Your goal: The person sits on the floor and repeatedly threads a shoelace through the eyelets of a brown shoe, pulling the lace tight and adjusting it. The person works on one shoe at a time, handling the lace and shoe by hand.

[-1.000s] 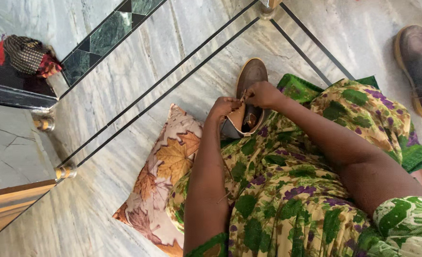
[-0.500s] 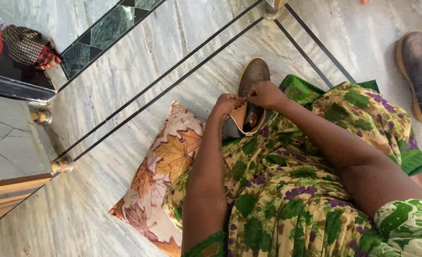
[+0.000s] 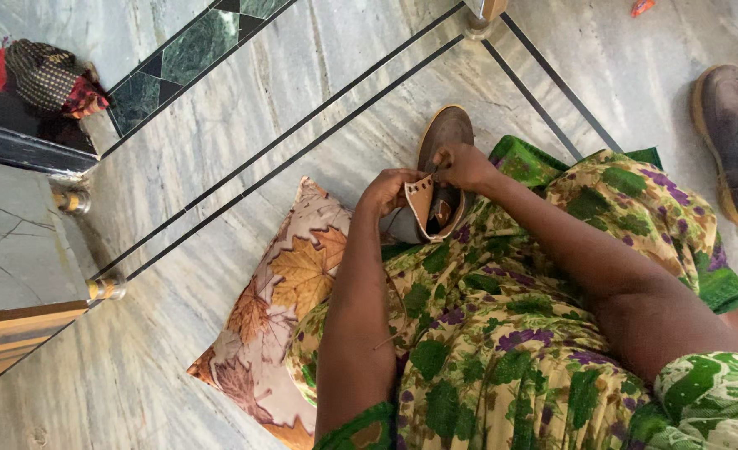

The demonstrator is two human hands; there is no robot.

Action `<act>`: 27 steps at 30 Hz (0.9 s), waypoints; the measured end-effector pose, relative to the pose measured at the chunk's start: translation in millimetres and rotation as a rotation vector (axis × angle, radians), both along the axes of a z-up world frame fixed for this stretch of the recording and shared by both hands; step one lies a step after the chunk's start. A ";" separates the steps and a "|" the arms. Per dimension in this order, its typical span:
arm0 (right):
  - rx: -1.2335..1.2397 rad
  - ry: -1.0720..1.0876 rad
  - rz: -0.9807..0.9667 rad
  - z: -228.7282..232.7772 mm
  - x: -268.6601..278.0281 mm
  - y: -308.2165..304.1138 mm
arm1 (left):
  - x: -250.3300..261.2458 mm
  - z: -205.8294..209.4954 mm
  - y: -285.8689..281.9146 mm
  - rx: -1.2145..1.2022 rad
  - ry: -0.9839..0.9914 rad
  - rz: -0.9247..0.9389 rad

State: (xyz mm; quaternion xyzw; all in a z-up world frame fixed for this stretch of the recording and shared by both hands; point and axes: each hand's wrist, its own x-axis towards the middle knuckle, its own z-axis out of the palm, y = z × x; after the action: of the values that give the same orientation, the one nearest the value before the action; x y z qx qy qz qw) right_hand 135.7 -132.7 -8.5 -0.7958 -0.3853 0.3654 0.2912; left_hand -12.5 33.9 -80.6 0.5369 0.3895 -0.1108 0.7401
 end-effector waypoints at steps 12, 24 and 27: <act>0.306 -0.211 0.115 23.7 12.2 -1.1 | 20.6 45.9 -3.9 0.375 -0.150 0.101; 0.567 0.250 0.168 180.9 -23.3 -23.1 | -16.4 261.1 -43.9 0.240 -1.068 0.192; 0.721 0.201 0.132 214.9 -26.1 -38.4 | -27.6 269.6 -34.2 0.285 -1.066 0.241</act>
State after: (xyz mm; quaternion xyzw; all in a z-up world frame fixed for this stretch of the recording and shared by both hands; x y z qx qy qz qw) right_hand 109.6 -171.1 206.4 -0.5760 -0.5088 0.3008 0.5647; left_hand -40.1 -0.3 188.9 0.5652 0.0313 0.3147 0.7619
